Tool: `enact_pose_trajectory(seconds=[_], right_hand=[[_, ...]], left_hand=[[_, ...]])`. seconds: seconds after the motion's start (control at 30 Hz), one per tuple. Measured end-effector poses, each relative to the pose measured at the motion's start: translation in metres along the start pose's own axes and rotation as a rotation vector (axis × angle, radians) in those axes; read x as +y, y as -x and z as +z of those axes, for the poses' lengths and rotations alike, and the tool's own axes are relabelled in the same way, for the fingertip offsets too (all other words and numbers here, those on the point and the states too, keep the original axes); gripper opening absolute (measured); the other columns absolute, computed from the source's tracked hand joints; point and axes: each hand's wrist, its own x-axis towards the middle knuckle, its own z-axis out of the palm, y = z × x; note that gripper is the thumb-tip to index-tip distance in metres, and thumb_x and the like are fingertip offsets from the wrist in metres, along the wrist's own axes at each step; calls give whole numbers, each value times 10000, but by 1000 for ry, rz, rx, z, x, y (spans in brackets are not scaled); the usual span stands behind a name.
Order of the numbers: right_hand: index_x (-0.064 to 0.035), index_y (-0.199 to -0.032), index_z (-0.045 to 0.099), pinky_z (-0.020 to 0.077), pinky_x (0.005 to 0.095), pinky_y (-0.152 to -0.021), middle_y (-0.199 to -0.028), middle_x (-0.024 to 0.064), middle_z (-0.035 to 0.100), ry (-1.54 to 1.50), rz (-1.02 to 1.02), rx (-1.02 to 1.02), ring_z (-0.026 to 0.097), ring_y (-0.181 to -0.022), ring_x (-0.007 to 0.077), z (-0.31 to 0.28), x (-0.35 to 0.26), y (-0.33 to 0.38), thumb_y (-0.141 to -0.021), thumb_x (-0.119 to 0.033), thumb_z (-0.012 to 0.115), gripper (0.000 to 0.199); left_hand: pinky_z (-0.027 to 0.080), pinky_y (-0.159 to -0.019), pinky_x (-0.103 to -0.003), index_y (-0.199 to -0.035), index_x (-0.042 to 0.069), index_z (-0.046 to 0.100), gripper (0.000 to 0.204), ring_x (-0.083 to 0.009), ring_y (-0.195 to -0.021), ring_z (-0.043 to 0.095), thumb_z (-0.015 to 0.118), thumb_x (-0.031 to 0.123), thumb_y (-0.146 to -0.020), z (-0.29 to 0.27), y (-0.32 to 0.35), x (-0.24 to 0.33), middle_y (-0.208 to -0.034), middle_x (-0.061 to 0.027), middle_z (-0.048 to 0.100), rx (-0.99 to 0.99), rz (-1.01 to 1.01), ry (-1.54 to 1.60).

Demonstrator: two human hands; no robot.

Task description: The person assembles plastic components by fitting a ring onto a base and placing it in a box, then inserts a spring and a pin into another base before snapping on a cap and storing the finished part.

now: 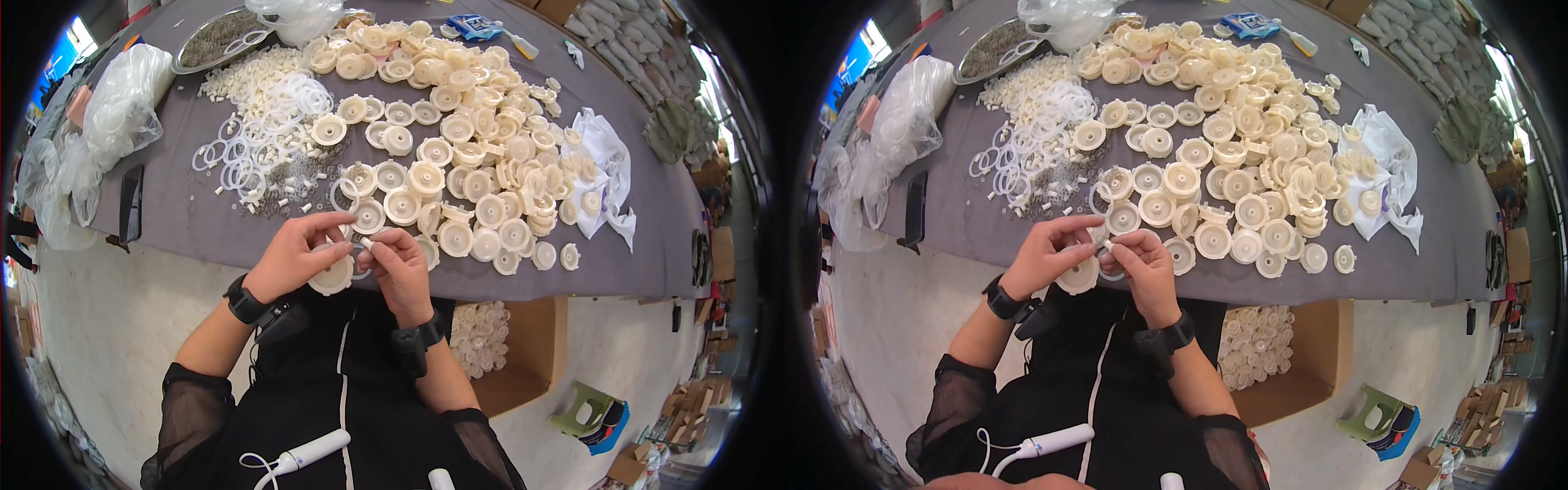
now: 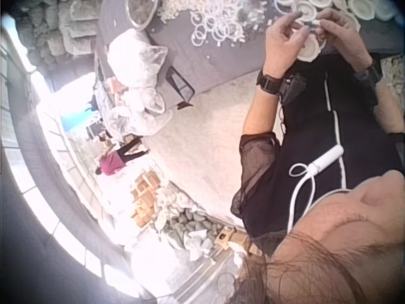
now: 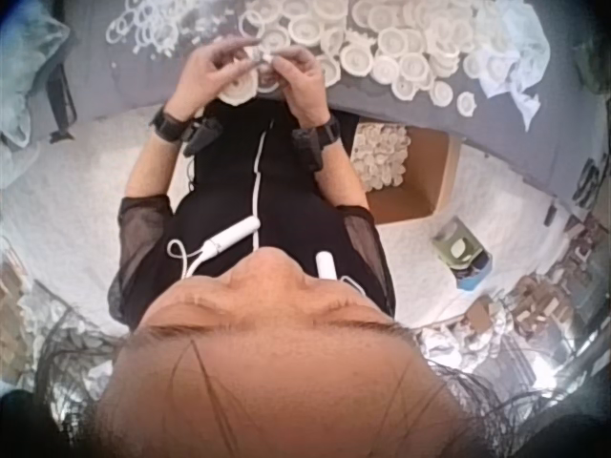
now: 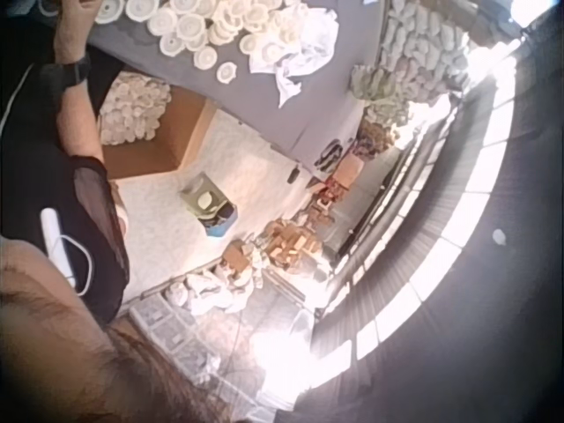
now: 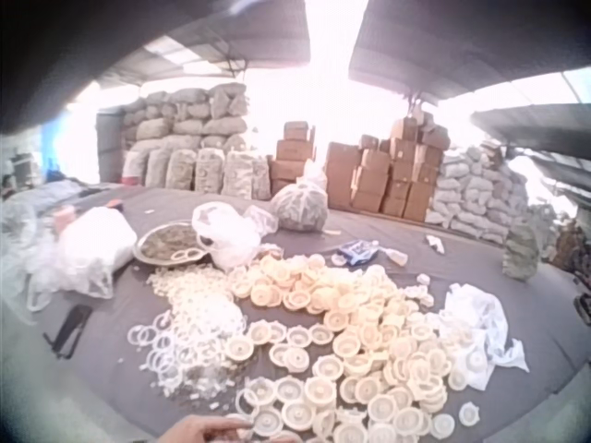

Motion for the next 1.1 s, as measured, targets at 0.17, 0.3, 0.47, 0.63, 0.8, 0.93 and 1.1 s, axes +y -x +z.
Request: enact_pose_trajectory(seconds=[0.17, 0.3, 0.47, 0.63, 0.8, 0.93, 1.1], right_hand=[[2, -919, 559, 498, 237, -650, -791, 89, 634, 144, 11, -39, 614, -695, 129, 4, -3, 2, -833, -52, 569, 101], [2, -917, 565, 485, 220, -644, -799, 69, 624, 293, 8, -45, 594, -710, 103, 6, -7, 4, -824, -52, 586, 110], [5, -930, 566, 466, 199, -645, -819, 37, 607, 345, -20, -49, 563, -730, 73, 7, -6, 6, -825, -53, 590, 123], [15, -973, 566, 464, 200, -653, -836, 45, 606, 327, -30, -35, 562, -736, 78, 12, -5, 7, -829, -40, 578, 155], [23, -989, 569, 464, 207, -661, -856, 49, 599, 440, -139, 26, 562, -746, 85, 10, -2, 11, -835, -7, 554, 158], [16, -955, 587, 463, 212, -671, -859, 43, 590, 363, -207, 30, 561, -743, 90, 22, -5, 22, -821, 17, 562, 136], [5, -914, 606, 440, 193, -639, -844, 26, 589, 661, -292, 113, 545, -713, 70, 20, 5, 23, -796, -6, 603, 118]], left_hand=[[402, -606, -155, -993, -19, 592, 234, -13, -671, 517, 624, 68, -779, 0, 0, -4, -791, 2, 599, -203, -186, 436], [396, -583, -172, -946, -6, 604, 197, -24, -652, 510, 630, 56, -761, -4, 2, 5, -759, 5, 586, -183, -131, 195], [370, -544, -203, -894, 19, 607, 175, -54, -619, 484, 639, 39, -722, -4, 4, 14, -698, -9, 537, -103, 91, -133], [371, -557, -190, -946, 19, 589, 224, -38, -646, 482, 641, 43, -729, -1, 7, 4, -711, 13, 542, -111, 11, -38], [390, -594, -174, -1050, 22, 538, 304, -26, -684, 495, 626, 55, -760, 8, 9, 5, -767, 22, 554, -35, -54, 106], [353, -540, -179, -1041, 26, 551, 265, -23, -609, 413, 606, 79, -787, 16, 4, -25, -785, 22, 534, 158, -15, 289], [420, -733, -205, -1087, -1, 513, 297, -67, -815, 523, 583, 41, -801, 18, 9, -11, -923, -20, 563, 135, 11, 305]])
